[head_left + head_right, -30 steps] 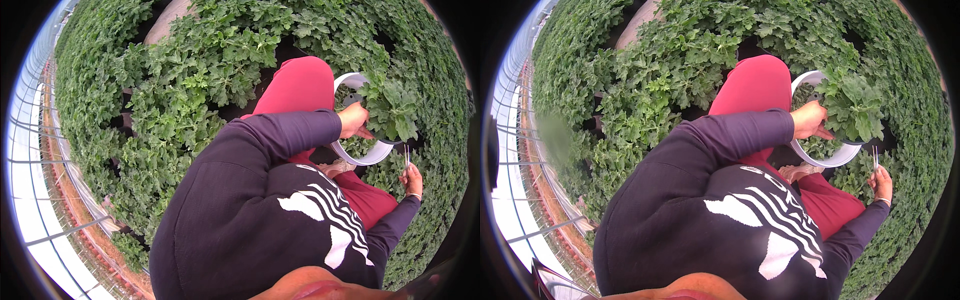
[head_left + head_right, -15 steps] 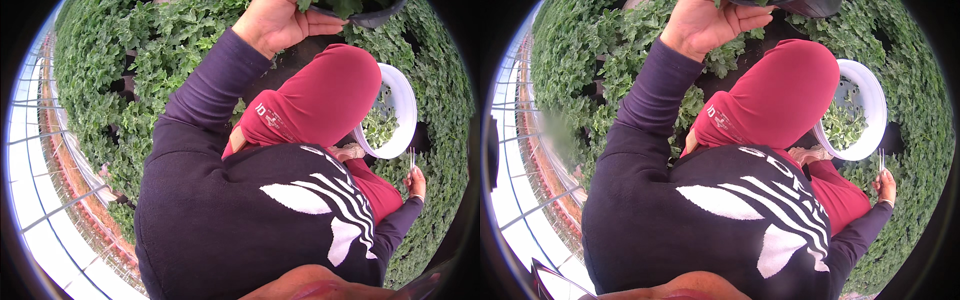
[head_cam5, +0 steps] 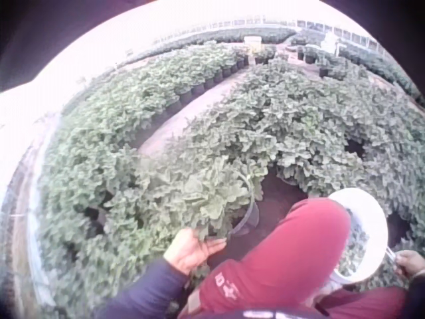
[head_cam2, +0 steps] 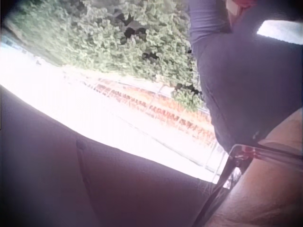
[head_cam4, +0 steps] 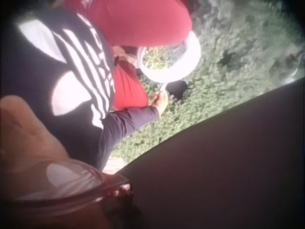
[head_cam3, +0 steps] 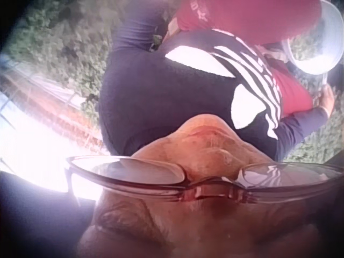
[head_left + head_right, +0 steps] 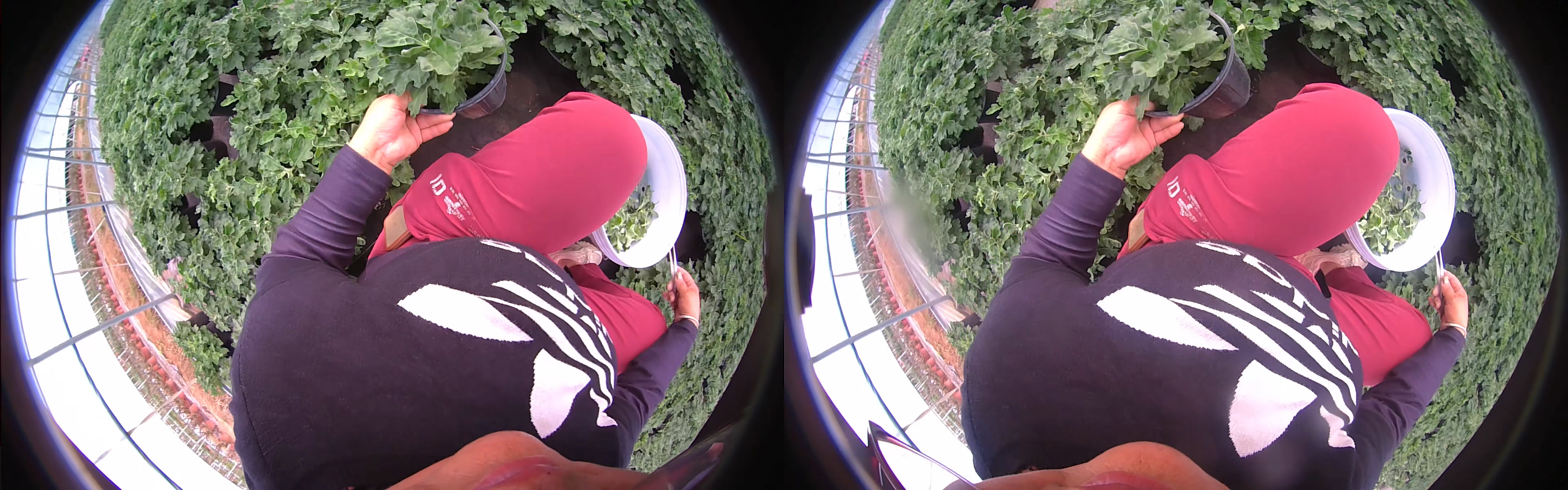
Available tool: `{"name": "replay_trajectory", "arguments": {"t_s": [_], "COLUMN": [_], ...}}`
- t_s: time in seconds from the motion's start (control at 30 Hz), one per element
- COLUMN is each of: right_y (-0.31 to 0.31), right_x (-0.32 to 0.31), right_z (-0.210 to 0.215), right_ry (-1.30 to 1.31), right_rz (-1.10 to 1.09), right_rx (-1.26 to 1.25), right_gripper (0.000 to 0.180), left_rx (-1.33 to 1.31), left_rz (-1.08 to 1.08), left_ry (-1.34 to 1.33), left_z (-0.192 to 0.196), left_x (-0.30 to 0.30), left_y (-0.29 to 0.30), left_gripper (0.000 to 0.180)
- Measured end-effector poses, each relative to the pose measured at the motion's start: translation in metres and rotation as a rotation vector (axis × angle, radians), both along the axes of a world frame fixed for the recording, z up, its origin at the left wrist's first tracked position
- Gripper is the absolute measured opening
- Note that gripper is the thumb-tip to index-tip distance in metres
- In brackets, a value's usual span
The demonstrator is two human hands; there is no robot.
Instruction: The person sits cross-legged in a greenhouse and uses scissors to trim leaves from green leafy plants, placing the trimmed leaves into a white bucket held between the legs.
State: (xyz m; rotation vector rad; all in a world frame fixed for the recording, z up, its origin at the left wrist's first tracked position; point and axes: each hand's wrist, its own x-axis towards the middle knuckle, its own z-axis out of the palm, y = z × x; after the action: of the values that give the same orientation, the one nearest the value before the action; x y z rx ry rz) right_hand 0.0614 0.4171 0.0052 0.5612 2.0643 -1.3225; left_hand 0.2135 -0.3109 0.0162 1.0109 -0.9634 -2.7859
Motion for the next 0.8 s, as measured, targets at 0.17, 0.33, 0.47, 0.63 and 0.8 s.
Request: {"name": "replay_trajectory", "arguments": {"t_s": [0.17,0.33,0.47,0.63,0.8], "right_y": [-0.017,-0.028,-0.041,-0.057,-0.06], "right_x": [0.006,0.034,0.049,0.053,0.046], "right_z": [0.003,0.019,0.029,0.036,0.034], "right_ry": [0.034,0.118,0.235,0.273,0.24], "right_rz": [-0.006,-0.023,0.019,0.062,0.069], "right_rx": [0.021,-0.059,-0.082,-0.034,-0.019], "right_gripper": [0.027,0.027,0.026,0.027,0.028], "left_rx": [0.113,0.137,0.054,0.083,-0.012], "left_rz": [-0.047,-0.072,-0.095,-0.084,-0.088], "left_ry": [-0.112,-0.07,-0.055,0.043,0.119], "left_z": [-0.015,-0.025,-0.027,-0.013,-0.002], "left_x": [-0.017,-0.024,-0.03,-0.048,-0.076], "left_y": [0.025,0.02,0.005,-0.015,-0.007], "left_gripper": [0.033,0.019,0.031,0.022,0.022]}}
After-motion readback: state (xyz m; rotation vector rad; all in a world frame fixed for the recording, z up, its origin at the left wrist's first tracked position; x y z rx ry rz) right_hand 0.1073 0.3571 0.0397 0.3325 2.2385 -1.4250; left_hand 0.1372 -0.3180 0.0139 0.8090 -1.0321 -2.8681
